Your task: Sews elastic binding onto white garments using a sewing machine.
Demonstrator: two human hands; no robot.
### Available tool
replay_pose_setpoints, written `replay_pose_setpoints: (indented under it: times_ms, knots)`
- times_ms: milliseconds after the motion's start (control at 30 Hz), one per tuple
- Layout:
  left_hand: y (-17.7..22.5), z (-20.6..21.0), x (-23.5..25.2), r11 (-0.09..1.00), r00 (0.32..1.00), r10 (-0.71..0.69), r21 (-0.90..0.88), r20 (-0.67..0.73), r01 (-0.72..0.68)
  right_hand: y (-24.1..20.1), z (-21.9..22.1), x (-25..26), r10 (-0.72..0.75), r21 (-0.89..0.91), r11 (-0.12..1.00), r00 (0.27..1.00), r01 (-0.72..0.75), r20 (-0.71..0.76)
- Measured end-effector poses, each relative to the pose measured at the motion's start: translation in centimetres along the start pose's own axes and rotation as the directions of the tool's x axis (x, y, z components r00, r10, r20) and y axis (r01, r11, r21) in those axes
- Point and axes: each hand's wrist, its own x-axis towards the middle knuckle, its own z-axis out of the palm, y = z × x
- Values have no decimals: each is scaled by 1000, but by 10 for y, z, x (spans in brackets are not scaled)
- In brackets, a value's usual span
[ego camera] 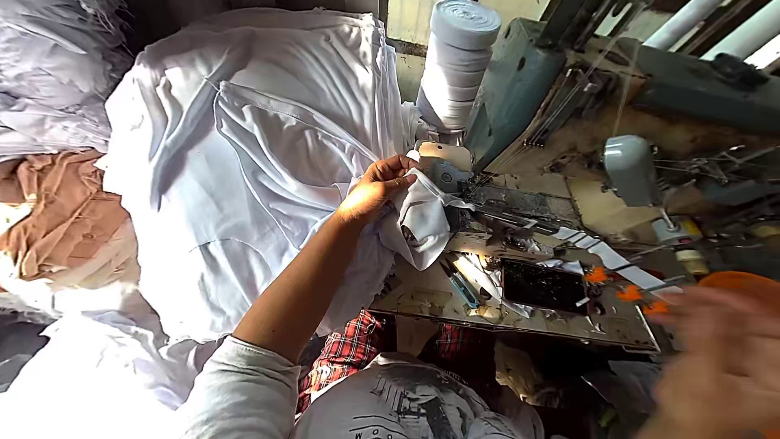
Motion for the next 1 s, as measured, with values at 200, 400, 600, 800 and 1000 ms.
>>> replay_pose_setpoints:
  times_ms: [200,400,600,800,1000]
  knots:
    - [-5,-5,-4,998,999,33,-58,35,-30,19,120,-69,-61,-122,988,966,94,251]
    - [-7,-3,-6,995,996,69,-78,52,-65,17,153,-71,-7,-350,924,923,153,386]
    - [-7,2,-6,996,995,90,16,35,-91,28,172,-68,78,-487,861,905,150,417]
    - [-7,6,-6,988,992,125,93,28,-127,38,180,-63,-10,-510,835,932,207,362]
    - [-5,6,-9,978,988,152,140,28,-154,44,172,-58,86,-327,945,945,23,314]
